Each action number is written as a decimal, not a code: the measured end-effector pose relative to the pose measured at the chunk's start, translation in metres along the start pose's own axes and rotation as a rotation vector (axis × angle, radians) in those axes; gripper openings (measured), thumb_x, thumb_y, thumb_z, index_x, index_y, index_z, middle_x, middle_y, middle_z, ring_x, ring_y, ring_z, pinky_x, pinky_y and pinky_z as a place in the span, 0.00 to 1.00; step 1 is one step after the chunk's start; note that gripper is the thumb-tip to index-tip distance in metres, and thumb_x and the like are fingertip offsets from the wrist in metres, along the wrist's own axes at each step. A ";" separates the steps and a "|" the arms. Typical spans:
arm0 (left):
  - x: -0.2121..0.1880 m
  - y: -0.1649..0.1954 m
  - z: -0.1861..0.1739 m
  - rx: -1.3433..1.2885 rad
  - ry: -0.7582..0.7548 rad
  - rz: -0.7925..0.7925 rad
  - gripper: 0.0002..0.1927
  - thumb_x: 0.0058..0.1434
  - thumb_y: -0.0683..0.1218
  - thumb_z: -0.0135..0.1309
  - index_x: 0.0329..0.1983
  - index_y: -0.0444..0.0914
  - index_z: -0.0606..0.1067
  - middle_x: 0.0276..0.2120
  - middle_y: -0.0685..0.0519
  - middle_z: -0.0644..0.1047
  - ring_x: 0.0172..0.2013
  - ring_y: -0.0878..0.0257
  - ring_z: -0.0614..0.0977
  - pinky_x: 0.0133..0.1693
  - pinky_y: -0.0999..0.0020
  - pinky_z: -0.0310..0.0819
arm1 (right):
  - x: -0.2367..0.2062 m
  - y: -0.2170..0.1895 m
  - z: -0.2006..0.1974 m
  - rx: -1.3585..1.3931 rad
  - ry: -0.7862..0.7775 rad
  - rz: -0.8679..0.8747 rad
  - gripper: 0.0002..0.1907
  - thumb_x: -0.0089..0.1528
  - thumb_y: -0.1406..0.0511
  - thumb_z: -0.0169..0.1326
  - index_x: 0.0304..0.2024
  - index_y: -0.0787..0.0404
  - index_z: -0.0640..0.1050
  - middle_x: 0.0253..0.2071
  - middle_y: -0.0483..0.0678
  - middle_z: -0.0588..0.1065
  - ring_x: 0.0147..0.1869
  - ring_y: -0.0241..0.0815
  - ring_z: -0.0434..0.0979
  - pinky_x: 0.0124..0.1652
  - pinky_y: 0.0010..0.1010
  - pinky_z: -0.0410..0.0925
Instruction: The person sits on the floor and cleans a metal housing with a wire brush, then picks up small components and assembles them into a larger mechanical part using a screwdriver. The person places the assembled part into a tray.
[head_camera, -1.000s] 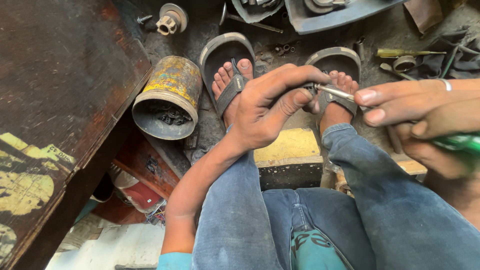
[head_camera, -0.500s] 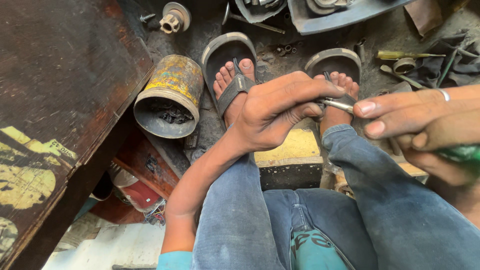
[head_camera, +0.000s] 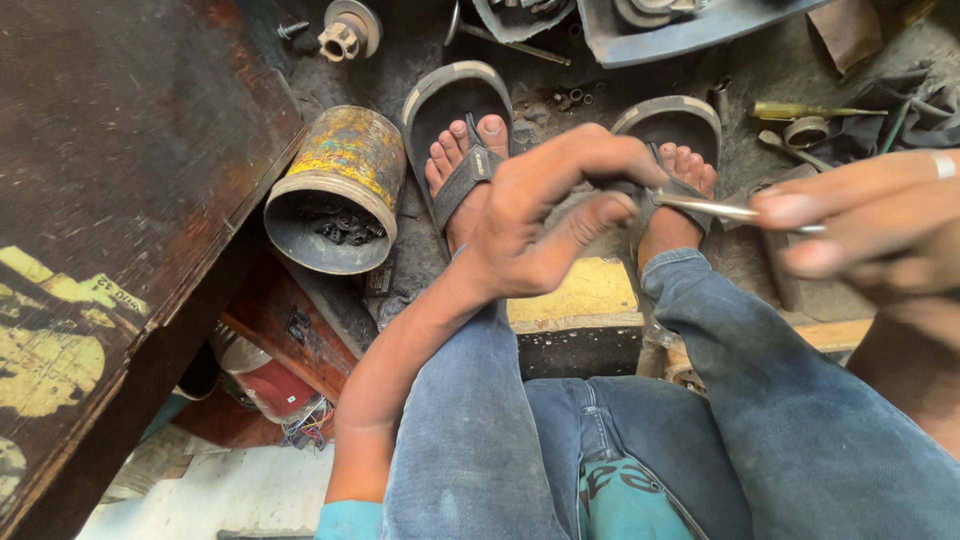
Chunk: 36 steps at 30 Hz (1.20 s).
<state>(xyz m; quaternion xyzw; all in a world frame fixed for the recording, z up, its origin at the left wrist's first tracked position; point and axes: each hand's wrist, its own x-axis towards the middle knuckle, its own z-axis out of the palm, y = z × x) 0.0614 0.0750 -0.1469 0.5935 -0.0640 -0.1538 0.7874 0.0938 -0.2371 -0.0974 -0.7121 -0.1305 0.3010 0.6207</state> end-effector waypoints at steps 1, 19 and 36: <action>-0.001 0.001 -0.001 -0.004 0.007 -0.022 0.12 0.74 0.39 0.56 0.59 0.33 0.74 0.47 0.48 0.79 0.43 0.62 0.84 0.47 0.73 0.80 | -0.005 0.002 0.001 0.029 0.068 0.041 0.06 0.70 0.66 0.52 0.37 0.59 0.76 0.49 0.54 0.78 0.56 0.50 0.80 0.54 0.38 0.74; 0.008 0.016 0.003 0.162 0.031 0.158 0.17 0.63 0.33 0.64 0.55 0.32 0.75 0.48 0.46 0.81 0.48 0.55 0.84 0.53 0.65 0.81 | -0.040 -0.021 0.041 0.120 0.403 0.193 0.15 0.81 0.59 0.46 0.44 0.63 0.71 0.46 0.52 0.75 0.53 0.43 0.80 0.59 0.34 0.76; 0.015 0.030 0.004 0.593 0.169 0.437 0.20 0.59 0.32 0.67 0.52 0.29 0.74 0.45 0.44 0.81 0.49 0.51 0.85 0.53 0.62 0.84 | -0.058 0.025 0.024 0.025 0.374 0.208 0.13 0.81 0.62 0.45 0.44 0.65 0.68 0.39 0.52 0.73 0.41 0.40 0.79 0.45 0.30 0.76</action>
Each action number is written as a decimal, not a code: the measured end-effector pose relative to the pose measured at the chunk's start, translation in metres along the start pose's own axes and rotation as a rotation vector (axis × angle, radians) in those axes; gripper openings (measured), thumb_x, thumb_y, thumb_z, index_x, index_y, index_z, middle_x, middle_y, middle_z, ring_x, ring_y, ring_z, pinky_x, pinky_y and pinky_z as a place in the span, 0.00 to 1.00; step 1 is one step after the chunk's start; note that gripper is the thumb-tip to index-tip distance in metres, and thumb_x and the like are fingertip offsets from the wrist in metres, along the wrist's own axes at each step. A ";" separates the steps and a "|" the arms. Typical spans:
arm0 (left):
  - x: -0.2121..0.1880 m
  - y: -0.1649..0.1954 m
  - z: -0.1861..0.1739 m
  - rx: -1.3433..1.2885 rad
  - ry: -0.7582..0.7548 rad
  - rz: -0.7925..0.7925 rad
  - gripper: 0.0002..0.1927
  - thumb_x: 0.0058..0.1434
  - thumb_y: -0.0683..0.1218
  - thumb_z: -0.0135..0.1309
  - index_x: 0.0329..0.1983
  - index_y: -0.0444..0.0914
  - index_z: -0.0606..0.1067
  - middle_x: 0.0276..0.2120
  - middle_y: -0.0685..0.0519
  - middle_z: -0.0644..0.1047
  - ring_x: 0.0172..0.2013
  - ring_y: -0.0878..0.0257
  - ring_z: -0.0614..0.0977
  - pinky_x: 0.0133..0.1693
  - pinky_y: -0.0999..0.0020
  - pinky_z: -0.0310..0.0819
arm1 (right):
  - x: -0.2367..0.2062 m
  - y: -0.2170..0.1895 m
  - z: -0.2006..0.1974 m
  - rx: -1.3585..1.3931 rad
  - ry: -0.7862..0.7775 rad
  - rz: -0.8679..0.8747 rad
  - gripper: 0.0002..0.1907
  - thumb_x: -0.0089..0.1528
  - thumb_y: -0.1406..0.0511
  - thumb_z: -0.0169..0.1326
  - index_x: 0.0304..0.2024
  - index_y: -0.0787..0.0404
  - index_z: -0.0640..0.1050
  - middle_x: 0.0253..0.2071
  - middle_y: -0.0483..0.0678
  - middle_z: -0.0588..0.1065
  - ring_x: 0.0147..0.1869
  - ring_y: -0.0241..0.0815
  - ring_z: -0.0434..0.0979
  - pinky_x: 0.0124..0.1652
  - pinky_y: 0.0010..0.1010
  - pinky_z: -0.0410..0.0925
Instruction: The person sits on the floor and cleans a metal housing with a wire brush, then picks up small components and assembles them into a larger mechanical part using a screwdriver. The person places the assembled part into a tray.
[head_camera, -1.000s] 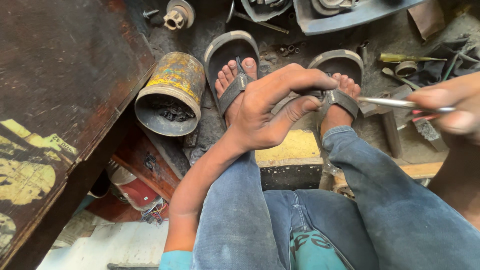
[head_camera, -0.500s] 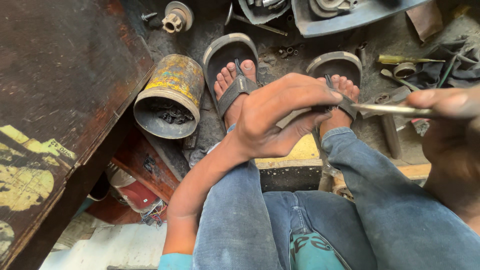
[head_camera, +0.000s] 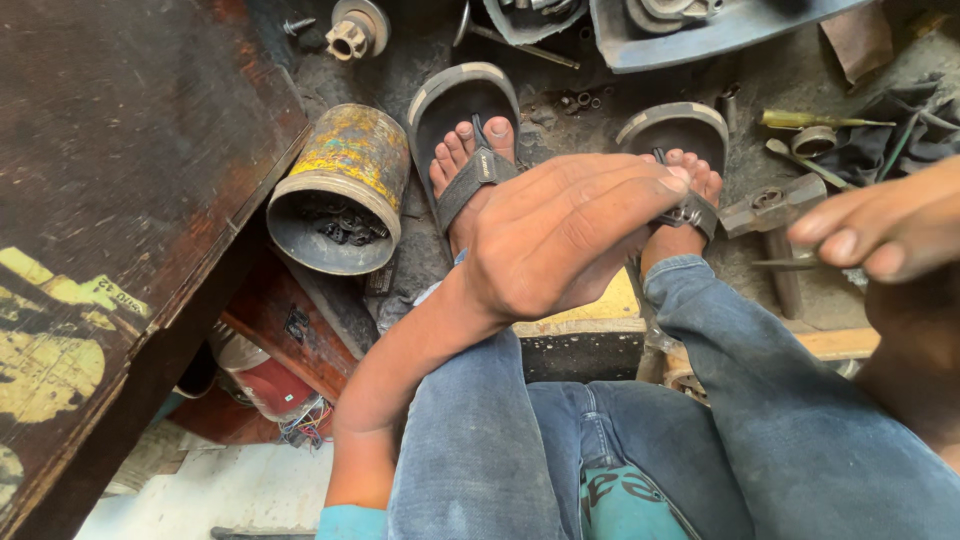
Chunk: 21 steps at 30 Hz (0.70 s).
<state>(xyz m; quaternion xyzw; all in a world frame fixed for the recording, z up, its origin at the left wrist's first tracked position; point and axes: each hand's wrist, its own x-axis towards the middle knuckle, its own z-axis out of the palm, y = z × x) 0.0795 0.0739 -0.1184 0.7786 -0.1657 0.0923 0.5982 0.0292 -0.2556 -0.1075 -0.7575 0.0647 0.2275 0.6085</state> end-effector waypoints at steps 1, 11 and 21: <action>-0.001 0.000 -0.001 0.021 0.008 0.003 0.20 0.58 0.32 0.68 0.52 0.29 0.75 0.46 0.44 0.81 0.49 0.51 0.85 0.52 0.63 0.84 | 0.003 0.001 0.000 0.070 -0.038 0.080 0.14 0.81 0.63 0.46 0.42 0.65 0.68 0.37 0.51 0.72 0.39 0.39 0.77 0.43 0.28 0.74; -0.010 0.000 -0.002 0.025 0.102 -0.101 0.20 0.63 0.30 0.66 0.55 0.30 0.72 0.49 0.43 0.80 0.49 0.52 0.86 0.49 0.67 0.85 | 0.052 -0.075 0.058 -0.338 -0.089 -0.232 0.21 0.69 0.66 0.53 0.59 0.75 0.69 0.35 0.49 0.78 0.35 0.34 0.78 0.35 0.24 0.72; -0.018 -0.008 0.000 0.042 0.166 -0.118 0.18 0.65 0.30 0.63 0.55 0.32 0.74 0.49 0.42 0.81 0.47 0.55 0.88 0.46 0.70 0.86 | 0.059 -0.087 0.074 -0.311 -0.031 -0.151 0.23 0.65 0.70 0.52 0.64 0.62 0.72 0.33 0.51 0.77 0.25 0.41 0.74 0.29 0.26 0.68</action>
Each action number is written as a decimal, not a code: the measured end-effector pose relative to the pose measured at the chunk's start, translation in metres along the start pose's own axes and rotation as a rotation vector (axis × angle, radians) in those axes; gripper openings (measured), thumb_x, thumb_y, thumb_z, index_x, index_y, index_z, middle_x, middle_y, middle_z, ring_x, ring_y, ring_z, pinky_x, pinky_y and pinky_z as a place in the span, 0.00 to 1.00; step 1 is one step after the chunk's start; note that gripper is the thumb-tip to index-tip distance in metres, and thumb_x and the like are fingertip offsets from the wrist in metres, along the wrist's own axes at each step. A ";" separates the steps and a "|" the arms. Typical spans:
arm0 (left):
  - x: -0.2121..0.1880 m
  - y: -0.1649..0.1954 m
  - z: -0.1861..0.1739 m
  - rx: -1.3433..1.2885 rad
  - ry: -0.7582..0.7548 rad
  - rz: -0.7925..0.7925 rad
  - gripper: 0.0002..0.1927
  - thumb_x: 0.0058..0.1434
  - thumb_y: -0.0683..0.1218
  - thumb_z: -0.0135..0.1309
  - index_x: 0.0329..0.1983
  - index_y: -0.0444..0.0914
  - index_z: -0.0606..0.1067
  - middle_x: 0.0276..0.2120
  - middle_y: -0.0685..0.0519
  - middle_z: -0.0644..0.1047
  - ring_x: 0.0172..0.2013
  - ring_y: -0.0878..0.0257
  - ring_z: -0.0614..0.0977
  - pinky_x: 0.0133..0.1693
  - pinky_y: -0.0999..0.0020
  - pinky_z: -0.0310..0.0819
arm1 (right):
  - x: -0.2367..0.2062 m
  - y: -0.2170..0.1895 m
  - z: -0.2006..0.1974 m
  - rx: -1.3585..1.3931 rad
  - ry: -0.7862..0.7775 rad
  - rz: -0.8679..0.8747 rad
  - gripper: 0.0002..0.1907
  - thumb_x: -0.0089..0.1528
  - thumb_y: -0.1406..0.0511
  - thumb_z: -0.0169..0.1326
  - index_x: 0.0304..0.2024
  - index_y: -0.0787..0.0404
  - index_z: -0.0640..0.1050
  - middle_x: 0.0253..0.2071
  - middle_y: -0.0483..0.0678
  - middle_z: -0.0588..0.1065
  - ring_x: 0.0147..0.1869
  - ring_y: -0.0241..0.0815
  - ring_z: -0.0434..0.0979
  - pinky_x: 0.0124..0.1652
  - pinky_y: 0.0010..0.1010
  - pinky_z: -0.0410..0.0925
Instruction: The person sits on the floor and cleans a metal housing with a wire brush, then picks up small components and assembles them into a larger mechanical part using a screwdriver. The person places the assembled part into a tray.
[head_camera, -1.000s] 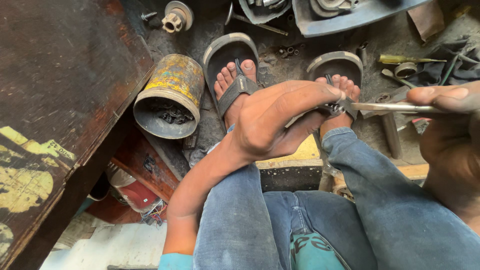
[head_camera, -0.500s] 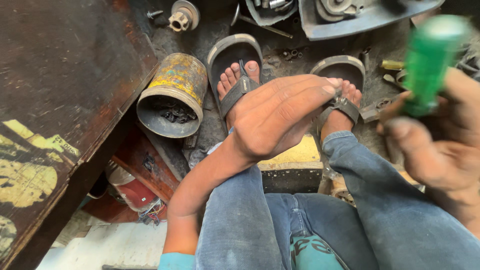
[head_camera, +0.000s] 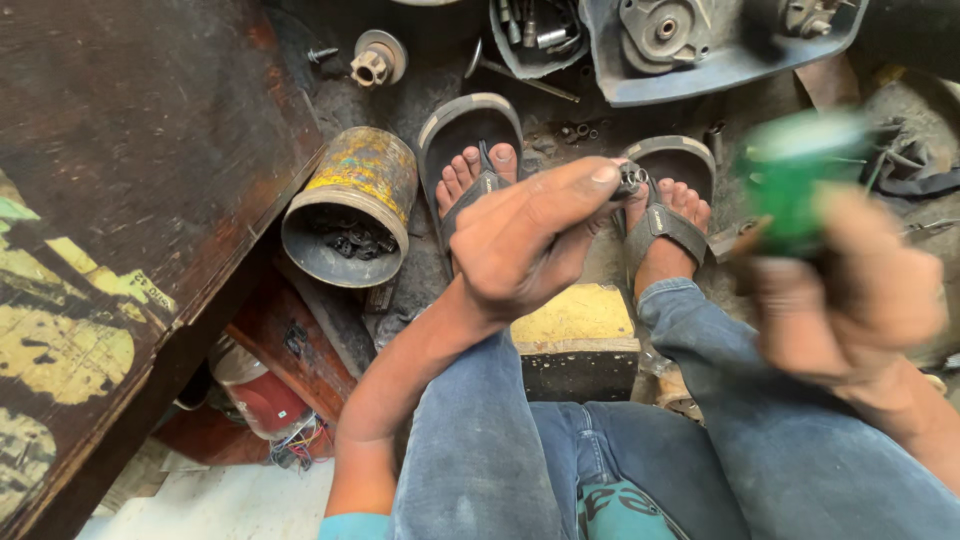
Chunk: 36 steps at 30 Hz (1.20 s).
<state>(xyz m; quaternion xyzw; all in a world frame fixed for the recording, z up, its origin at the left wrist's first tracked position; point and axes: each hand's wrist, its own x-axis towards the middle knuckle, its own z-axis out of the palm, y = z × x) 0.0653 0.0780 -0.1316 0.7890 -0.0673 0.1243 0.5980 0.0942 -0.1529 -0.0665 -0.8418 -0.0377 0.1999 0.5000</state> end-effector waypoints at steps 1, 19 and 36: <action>0.001 0.001 0.000 -0.025 0.002 -0.006 0.17 0.66 0.31 0.64 0.55 0.31 0.73 0.50 0.42 0.81 0.48 0.54 0.88 0.46 0.70 0.86 | 0.001 0.000 0.001 0.009 -0.024 0.060 0.24 0.65 0.70 0.52 0.64 0.63 0.72 0.30 0.50 0.76 0.24 0.40 0.73 0.29 0.27 0.67; -0.003 0.020 -0.004 -0.025 0.072 -0.254 0.13 0.60 0.42 0.63 0.48 0.33 0.81 0.47 0.44 0.84 0.46 0.57 0.86 0.50 0.66 0.78 | -0.009 0.139 0.006 -0.547 0.005 0.048 0.28 0.56 0.49 0.60 0.53 0.54 0.74 0.31 0.63 0.77 0.38 0.68 0.78 0.37 0.54 0.71; -0.013 0.020 -0.023 -0.218 0.093 -0.260 0.10 0.63 0.31 0.53 0.47 0.27 0.79 0.36 0.46 0.85 0.39 0.61 0.88 0.43 0.69 0.84 | 0.002 0.213 -0.031 -0.783 -0.090 0.543 0.32 0.61 0.46 0.52 0.68 0.39 0.69 0.55 0.60 0.80 0.62 0.63 0.78 0.62 0.53 0.70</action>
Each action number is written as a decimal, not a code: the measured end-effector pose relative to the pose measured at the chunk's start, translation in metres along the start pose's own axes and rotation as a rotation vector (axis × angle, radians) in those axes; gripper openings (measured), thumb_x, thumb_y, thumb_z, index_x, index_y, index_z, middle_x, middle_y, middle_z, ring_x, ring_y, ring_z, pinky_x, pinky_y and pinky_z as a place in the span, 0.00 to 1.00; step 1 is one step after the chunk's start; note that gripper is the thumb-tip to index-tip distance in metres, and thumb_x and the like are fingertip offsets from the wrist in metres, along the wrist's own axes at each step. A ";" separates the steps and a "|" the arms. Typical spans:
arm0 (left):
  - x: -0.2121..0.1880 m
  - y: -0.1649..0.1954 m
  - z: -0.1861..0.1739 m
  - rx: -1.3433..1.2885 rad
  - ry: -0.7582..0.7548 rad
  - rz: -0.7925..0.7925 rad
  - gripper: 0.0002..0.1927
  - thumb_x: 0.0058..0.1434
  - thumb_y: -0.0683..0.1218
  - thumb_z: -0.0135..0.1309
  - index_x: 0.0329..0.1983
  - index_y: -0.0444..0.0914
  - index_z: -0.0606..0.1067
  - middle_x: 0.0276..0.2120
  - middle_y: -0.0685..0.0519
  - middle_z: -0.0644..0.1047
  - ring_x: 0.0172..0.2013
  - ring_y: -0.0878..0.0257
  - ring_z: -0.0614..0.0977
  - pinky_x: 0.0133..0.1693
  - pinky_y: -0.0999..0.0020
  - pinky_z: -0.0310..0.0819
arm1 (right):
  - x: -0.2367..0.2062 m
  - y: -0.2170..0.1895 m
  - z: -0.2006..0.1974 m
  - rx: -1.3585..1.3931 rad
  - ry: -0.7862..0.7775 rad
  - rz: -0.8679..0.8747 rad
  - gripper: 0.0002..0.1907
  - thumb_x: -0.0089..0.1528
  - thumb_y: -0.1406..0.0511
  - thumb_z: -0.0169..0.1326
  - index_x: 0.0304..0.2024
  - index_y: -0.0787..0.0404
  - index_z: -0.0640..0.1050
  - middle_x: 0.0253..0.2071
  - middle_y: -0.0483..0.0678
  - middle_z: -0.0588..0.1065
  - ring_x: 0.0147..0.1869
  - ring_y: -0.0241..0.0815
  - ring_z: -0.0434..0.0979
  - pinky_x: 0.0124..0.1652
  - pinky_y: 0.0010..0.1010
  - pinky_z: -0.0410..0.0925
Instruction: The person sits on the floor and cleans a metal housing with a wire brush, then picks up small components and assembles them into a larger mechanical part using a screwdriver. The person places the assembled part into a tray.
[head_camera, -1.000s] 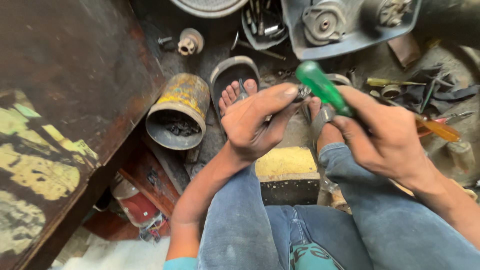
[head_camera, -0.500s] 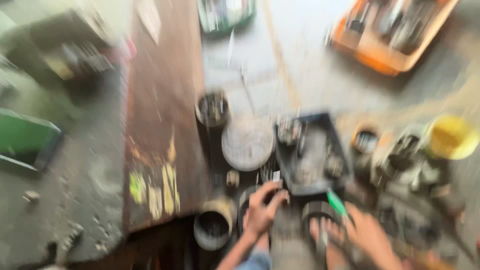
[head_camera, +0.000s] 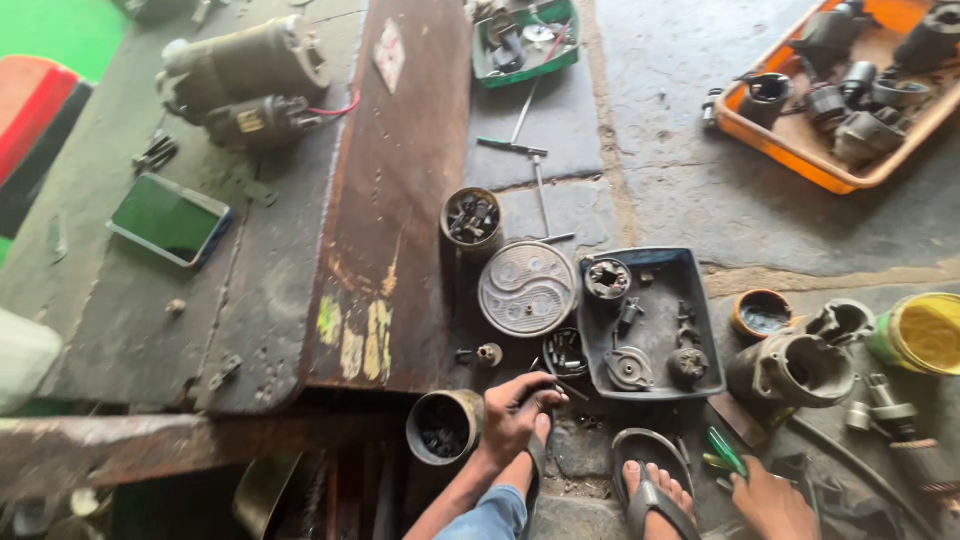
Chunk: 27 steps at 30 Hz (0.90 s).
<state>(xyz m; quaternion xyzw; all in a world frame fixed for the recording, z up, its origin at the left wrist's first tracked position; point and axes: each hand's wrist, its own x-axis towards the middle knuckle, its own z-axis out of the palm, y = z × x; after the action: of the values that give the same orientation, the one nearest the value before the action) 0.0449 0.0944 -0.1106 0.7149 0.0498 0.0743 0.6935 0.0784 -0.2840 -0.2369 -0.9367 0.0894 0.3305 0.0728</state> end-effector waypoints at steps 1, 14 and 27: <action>0.001 0.005 -0.002 0.026 0.020 -0.009 0.10 0.64 0.31 0.53 0.47 0.27 0.79 0.35 0.46 0.85 0.39 0.61 0.89 0.43 0.69 0.84 | 0.003 -0.001 0.000 -0.034 -0.023 0.023 0.32 0.62 0.46 0.52 0.68 0.38 0.68 0.55 0.60 0.80 0.62 0.63 0.78 0.62 0.53 0.70; 0.011 -0.003 0.030 0.422 -0.517 0.166 0.35 0.64 0.40 0.58 0.74 0.38 0.59 0.40 0.43 0.82 0.40 0.44 0.85 0.43 0.56 0.79 | -0.019 -0.090 -0.018 0.775 0.115 -0.902 0.19 0.54 0.65 0.64 0.48 0.58 0.82 0.44 0.50 0.82 0.47 0.45 0.84 0.46 0.34 0.76; 0.012 -0.006 0.015 0.548 -0.536 0.234 0.35 0.61 0.45 0.59 0.72 0.43 0.63 0.34 0.41 0.80 0.36 0.42 0.83 0.37 0.50 0.76 | -0.042 -0.137 -0.034 0.738 0.047 -0.923 0.16 0.52 0.70 0.63 0.44 0.61 0.84 0.39 0.50 0.83 0.42 0.44 0.84 0.41 0.31 0.77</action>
<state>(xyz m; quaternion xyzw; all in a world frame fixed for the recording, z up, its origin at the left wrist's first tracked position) 0.0596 0.0823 -0.1165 0.8682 -0.1967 -0.0523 0.4526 0.0963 -0.1523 -0.1728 -0.7985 -0.2167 0.1908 0.5282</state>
